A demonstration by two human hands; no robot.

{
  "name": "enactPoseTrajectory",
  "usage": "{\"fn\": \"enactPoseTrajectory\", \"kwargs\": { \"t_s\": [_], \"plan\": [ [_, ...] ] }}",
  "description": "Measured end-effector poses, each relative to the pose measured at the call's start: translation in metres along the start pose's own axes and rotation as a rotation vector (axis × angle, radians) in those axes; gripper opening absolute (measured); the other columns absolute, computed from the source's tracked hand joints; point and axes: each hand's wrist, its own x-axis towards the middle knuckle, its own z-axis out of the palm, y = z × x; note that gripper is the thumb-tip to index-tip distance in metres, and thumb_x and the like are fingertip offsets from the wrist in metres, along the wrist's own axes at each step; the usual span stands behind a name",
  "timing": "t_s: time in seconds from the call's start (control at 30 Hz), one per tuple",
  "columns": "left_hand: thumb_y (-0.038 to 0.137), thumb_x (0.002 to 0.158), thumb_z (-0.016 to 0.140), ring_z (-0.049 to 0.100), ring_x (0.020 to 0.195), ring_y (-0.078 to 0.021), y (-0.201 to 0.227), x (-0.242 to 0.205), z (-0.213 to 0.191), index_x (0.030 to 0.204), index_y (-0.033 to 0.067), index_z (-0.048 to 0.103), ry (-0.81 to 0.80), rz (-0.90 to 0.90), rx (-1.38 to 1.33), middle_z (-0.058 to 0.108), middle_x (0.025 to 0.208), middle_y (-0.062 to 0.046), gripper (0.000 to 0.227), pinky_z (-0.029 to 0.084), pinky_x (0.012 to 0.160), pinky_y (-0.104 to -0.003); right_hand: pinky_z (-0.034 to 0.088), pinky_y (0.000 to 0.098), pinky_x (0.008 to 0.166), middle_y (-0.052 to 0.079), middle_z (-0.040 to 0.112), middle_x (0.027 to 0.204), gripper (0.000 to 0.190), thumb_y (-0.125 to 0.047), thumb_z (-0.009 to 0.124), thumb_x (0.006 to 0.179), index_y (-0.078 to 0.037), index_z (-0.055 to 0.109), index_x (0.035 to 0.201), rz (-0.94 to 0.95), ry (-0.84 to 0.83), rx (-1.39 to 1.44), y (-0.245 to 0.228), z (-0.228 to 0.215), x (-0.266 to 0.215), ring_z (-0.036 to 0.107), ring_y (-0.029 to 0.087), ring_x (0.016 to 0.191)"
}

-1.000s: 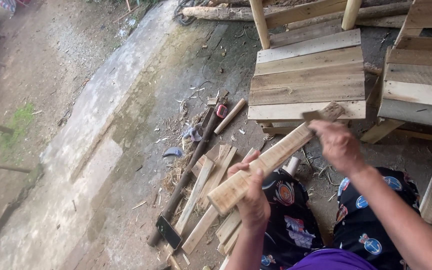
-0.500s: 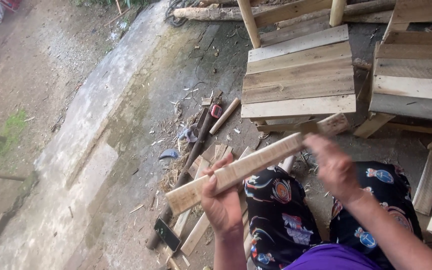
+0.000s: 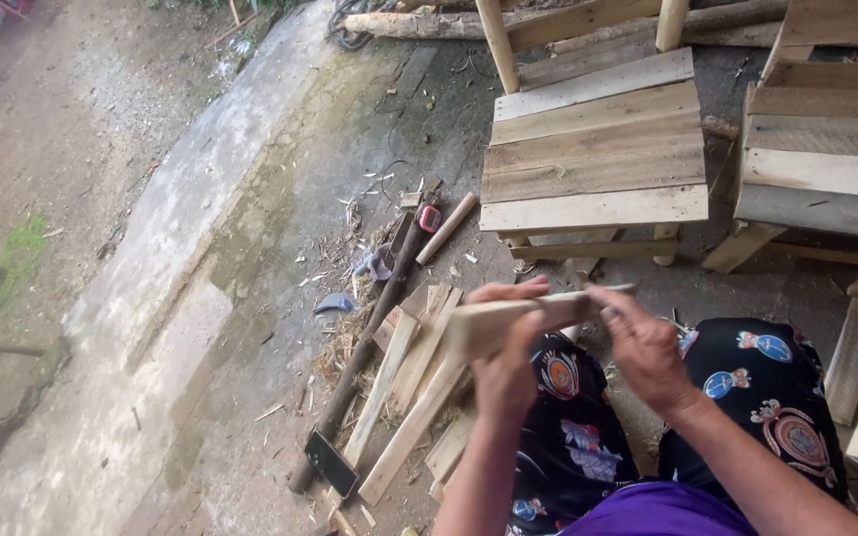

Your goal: The person sands a wooden plank by holding it with one hand and rubbing sandpaper over its surfaces and edges with the other, rotating and flipping the plank to access all sides.

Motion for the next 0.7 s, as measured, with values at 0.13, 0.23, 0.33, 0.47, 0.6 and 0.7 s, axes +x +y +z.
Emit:
{"fn": "enactPoseTrajectory", "kwargs": {
  "t_s": [0.13, 0.23, 0.33, 0.47, 0.6, 0.7],
  "plan": [
    [0.004, 0.086, 0.075, 0.065, 0.115, -0.0341, -0.068, -0.001, -0.002, 0.103, 0.0061, 0.064, -0.139, -0.043, 0.064, 0.071, 0.101, -0.016, 0.021, 0.042, 0.106, -0.048, 0.028, 0.0251, 0.022, 0.002, 0.052, 0.052, 0.037, -0.011, 0.044, 0.108, -0.003, 0.057, 0.141, -0.068, 0.096, -0.141, 0.022, -0.019, 0.015, 0.036, 0.010, 0.033],
    [0.000, 0.087, 0.073, 0.068, 0.112, -0.0314, -0.110, -0.010, 0.000, 0.100, 0.0046, 0.068, -0.249, -0.061, 0.118, 0.070, 0.101, -0.013, 0.015, 0.047, 0.104, -0.044, 0.046, 0.0514, 0.108, 0.024, 0.067, 0.126, 0.033, -0.003, 0.046, 0.108, -0.004, 0.066, 0.134, -0.204, 0.185, -0.008, -0.022, -0.021, 0.005, 0.062, 0.037, 0.122],
    [-0.005, 0.087, 0.068, 0.064, 0.100, -0.0287, -0.157, -0.022, 0.001, 0.107, 0.0063, 0.067, -0.277, -0.137, 0.064, 0.065, 0.097, -0.015, 0.023, 0.046, 0.100, -0.051, 0.051, 0.0551, 0.102, 0.029, 0.067, 0.124, 0.032, 0.000, 0.047, 0.103, 0.000, 0.067, 0.129, -0.487, 0.159, -0.009, -0.031, -0.014, 0.006, 0.065, 0.042, 0.117],
    [-0.009, 0.083, 0.070, 0.058, 0.094, -0.0136, -0.161, -0.027, 0.008, 0.104, 0.0058, 0.067, -0.182, -0.132, 0.086, 0.066, 0.090, -0.007, 0.025, 0.049, 0.084, -0.035, 0.052, 0.0461, 0.100, 0.021, 0.068, 0.130, 0.031, -0.002, 0.053, 0.102, -0.004, 0.069, 0.129, -0.488, 0.184, -0.102, -0.005, -0.001, 0.006, 0.063, 0.036, 0.122],
    [0.020, 0.072, 0.075, 0.068, 0.084, -0.0496, -0.116, -0.012, 0.012, 0.087, 0.0031, 0.066, -0.254, -0.399, 0.724, 0.068, 0.081, -0.024, 0.025, 0.046, 0.070, -0.061, 0.052, 0.0456, 0.101, 0.018, 0.071, 0.124, 0.032, 0.003, 0.054, 0.099, -0.006, 0.072, 0.124, -0.309, 0.144, -0.101, 0.030, -0.004, -0.002, 0.064, 0.032, 0.120],
    [0.024, 0.068, 0.082, 0.069, 0.093, -0.0489, -0.084, -0.008, 0.023, 0.114, 0.0116, 0.059, -0.260, -0.326, 0.824, 0.066, 0.099, -0.018, 0.052, 0.055, 0.082, -0.063, 0.053, 0.0495, 0.099, 0.020, 0.070, 0.125, 0.034, 0.002, 0.050, 0.102, -0.005, 0.068, 0.131, -0.325, 0.160, -0.095, 0.023, -0.017, 0.003, 0.064, 0.036, 0.118]
  ]
}}
